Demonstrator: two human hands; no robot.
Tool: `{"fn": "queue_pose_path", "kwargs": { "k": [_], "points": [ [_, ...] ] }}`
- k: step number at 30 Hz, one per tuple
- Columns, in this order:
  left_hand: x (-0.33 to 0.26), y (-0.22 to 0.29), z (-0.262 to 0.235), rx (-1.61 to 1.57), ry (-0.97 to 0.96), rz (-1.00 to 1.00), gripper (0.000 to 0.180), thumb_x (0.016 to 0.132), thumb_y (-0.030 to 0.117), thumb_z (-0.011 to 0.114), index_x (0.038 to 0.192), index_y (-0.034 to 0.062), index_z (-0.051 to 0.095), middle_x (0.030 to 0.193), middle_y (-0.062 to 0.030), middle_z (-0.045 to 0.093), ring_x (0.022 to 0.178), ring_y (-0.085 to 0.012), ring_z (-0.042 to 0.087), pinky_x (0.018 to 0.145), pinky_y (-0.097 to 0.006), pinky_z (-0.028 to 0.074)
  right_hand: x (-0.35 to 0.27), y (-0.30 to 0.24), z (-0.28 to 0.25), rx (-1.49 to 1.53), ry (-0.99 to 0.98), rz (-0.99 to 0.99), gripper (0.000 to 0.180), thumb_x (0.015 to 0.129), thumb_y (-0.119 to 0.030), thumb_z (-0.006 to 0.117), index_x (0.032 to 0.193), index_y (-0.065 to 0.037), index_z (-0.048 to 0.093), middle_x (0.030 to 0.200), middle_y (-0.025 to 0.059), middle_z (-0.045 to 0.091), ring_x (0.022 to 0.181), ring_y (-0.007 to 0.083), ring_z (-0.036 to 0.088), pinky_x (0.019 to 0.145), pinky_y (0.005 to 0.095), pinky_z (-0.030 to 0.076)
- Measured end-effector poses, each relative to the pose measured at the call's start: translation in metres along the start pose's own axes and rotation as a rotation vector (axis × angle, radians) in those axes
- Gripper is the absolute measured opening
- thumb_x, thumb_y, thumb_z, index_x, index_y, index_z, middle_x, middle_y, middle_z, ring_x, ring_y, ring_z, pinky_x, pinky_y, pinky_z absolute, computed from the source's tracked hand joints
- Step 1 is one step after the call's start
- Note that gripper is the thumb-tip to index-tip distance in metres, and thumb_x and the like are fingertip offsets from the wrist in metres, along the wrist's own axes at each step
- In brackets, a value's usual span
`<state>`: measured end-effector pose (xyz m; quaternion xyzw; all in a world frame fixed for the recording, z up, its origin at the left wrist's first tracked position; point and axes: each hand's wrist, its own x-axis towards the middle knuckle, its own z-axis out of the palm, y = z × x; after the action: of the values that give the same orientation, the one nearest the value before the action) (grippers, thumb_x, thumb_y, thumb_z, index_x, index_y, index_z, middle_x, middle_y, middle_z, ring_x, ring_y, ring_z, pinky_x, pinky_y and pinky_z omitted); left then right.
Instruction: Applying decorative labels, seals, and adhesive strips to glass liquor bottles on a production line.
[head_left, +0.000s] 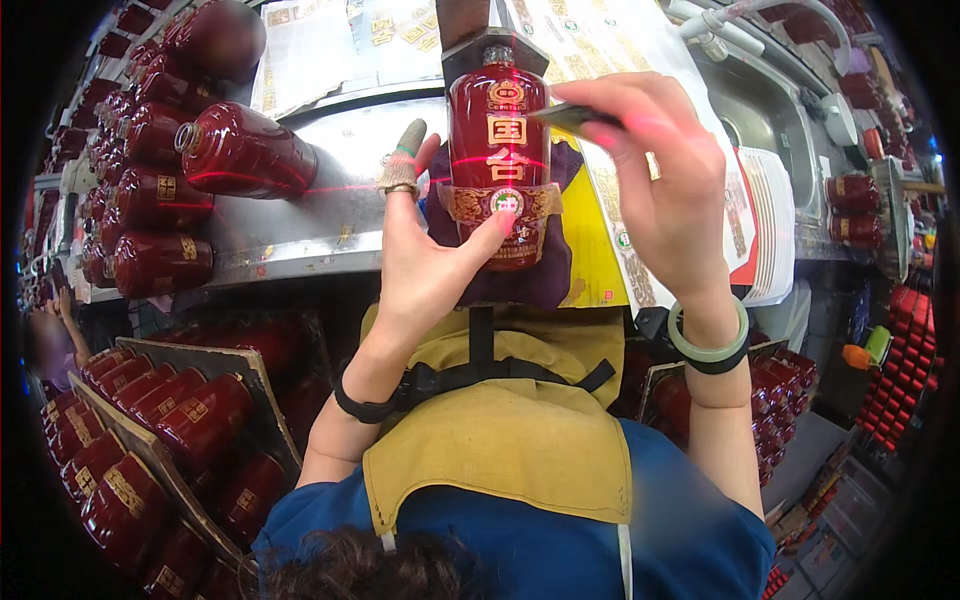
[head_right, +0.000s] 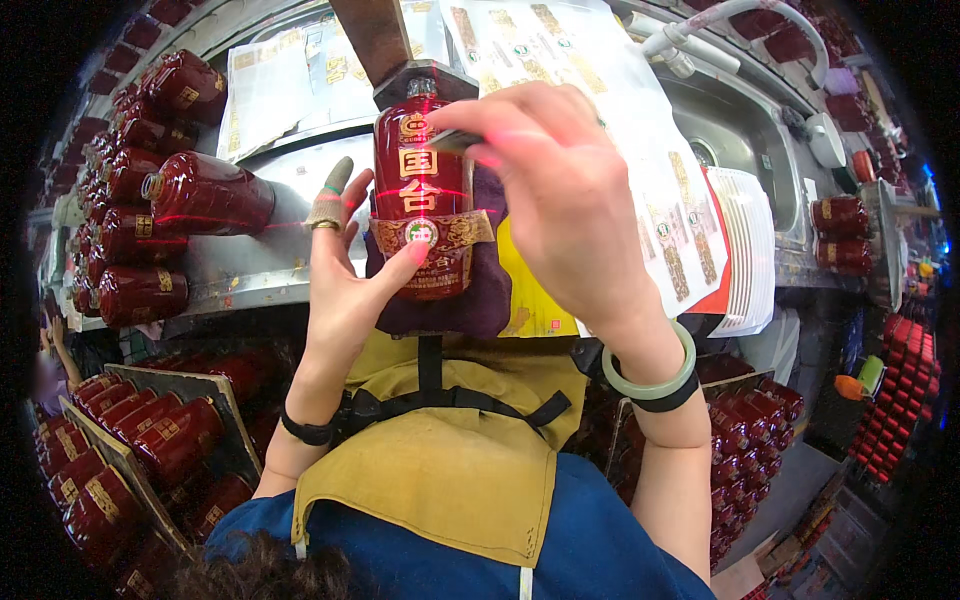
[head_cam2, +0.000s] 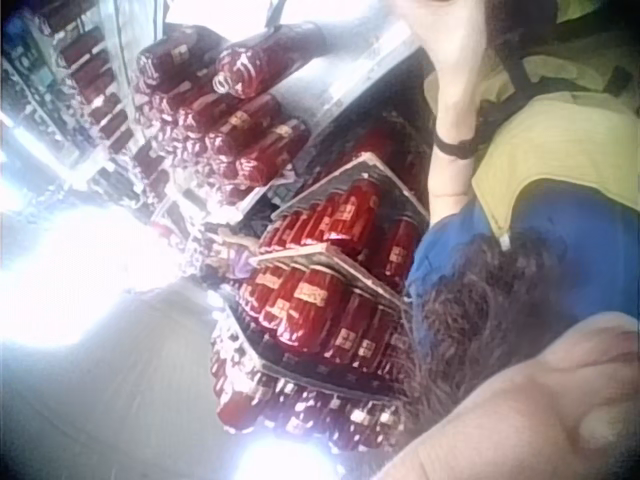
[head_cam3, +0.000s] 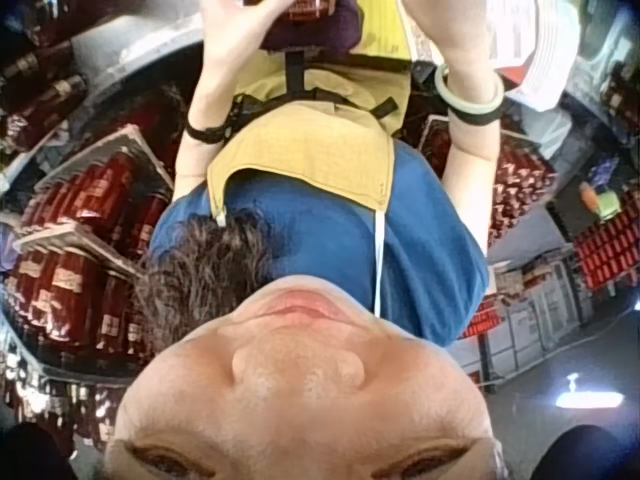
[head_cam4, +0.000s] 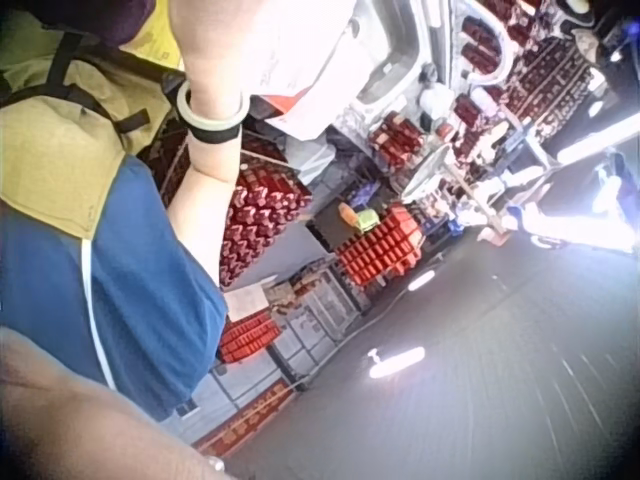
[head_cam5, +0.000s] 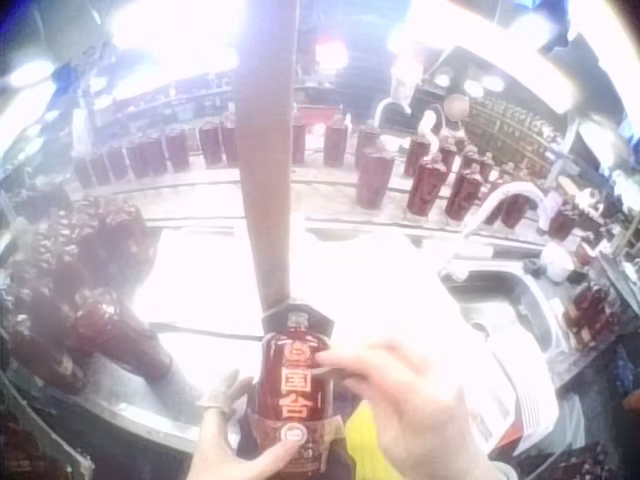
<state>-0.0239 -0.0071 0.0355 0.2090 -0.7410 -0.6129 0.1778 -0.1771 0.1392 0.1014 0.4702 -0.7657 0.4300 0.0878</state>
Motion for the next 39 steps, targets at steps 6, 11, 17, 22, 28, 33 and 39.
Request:
{"fn": "queue_pose_path", "kwargs": {
  "k": [6, 11, 17, 22, 28, 33, 39],
  "points": [
    [0.001, 0.0, 0.004, -0.131, -0.003, -0.063, 0.102, 0.081, 0.019, 0.086, 0.156, -0.005, 0.02, 0.15, -0.0225, 0.04, 0.134, -0.0267, 0.048, 0.111, -0.038, 0.043, 0.004, -0.017, 0.01, -0.068, -0.227, -0.215, 0.048, 0.075, 0.012, 0.062, 0.119, -0.006, 0.071, 0.1, 0.0107, 0.069, 0.097, 0.0286, 0.062, 0.086, 0.0386, 0.053],
    [0.002, -0.003, 0.004, -0.169, -0.029, -0.059, 0.099, 0.083, 0.014, 0.084, 0.157, -0.004, 0.02, 0.149, -0.0207, 0.044, 0.133, -0.0237, 0.05, 0.11, -0.038, 0.044, 0.004, -0.011, 0.02, -0.062, -0.274, -0.197, 0.049, 0.071, 0.01, 0.062, 0.117, -0.006, 0.072, 0.097, 0.0114, 0.069, 0.094, 0.0321, 0.061, 0.085, 0.0409, 0.052],
    [0.006, -0.016, -0.013, -0.448, -0.142, -0.159, 0.094, 0.086, 0.01, 0.082, 0.158, -0.003, 0.023, 0.153, -0.0254, 0.042, 0.141, -0.0265, 0.044, 0.119, -0.04, 0.034, -0.008, 0.017, 0.01, 0.05, -0.038, 0.076, 0.027, 0.104, -0.004, 0.049, 0.122, -0.005, 0.069, 0.091, 0.0021, 0.064, 0.086, 0.0106, 0.06, 0.082, 0.0247, 0.049],
    [0.003, -0.023, -0.022, -0.453, -0.209, -0.162, 0.085, 0.087, 0.006, 0.08, 0.156, -0.0027, 0.031, 0.154, -0.02, 0.043, 0.144, -0.0254, 0.041, 0.121, -0.04, 0.032, -0.063, 0.016, 0.027, 0.501, -0.252, 0.691, 0.063, 0.087, -0.032, 0.081, 0.136, -0.001, 0.058, 0.114, 0.0124, 0.071, 0.107, 0.0168, 0.065, 0.095, 0.0327, 0.052],
    [0.003, -0.027, -0.016, -0.442, -0.178, -0.114, 0.084, 0.085, 0.005, 0.081, 0.154, -0.0021, 0.035, 0.154, -0.0157, 0.046, 0.142, -0.0245, 0.042, 0.121, -0.04, 0.033, -0.08, 0.017, 0.04, 0.714, -0.25, 0.827, 0.064, 0.085, -0.017, 0.084, 0.139, 0.0, 0.055, 0.119, 0.0127, 0.07, 0.111, 0.0164, 0.065, 0.098, 0.0322, 0.052],
    [0.003, -0.034, -0.018, -0.378, -0.179, -0.143, 0.082, 0.086, 0.001, 0.078, 0.156, 0.0012, 0.034, 0.155, -0.0142, 0.044, 0.141, -0.0241, 0.043, 0.119, -0.039, 0.036, -0.083, 0.023, 0.042, 0.775, -0.244, 0.819, 0.065, 0.084, -0.02, 0.085, 0.139, 0.0, 0.055, 0.119, 0.0127, 0.07, 0.112, 0.0165, 0.064, 0.099, 0.0323, 0.052],
    [0.003, -0.029, -0.017, -0.42, -0.178, -0.116, 0.083, 0.085, 0.004, 0.081, 0.155, -0.0005, 0.035, 0.153, -0.0158, 0.046, 0.142, -0.0247, 0.043, 0.12, -0.039, 0.033, -0.084, 0.021, 0.04, 0.732, -0.261, 0.806, 0.067, 0.083, -0.021, 0.085, 0.14, 0.0, 0.055, 0.121, 0.0124, 0.069, 0.111, 0.0168, 0.064, 0.099, 0.0324, 0.051]
  ]
}}
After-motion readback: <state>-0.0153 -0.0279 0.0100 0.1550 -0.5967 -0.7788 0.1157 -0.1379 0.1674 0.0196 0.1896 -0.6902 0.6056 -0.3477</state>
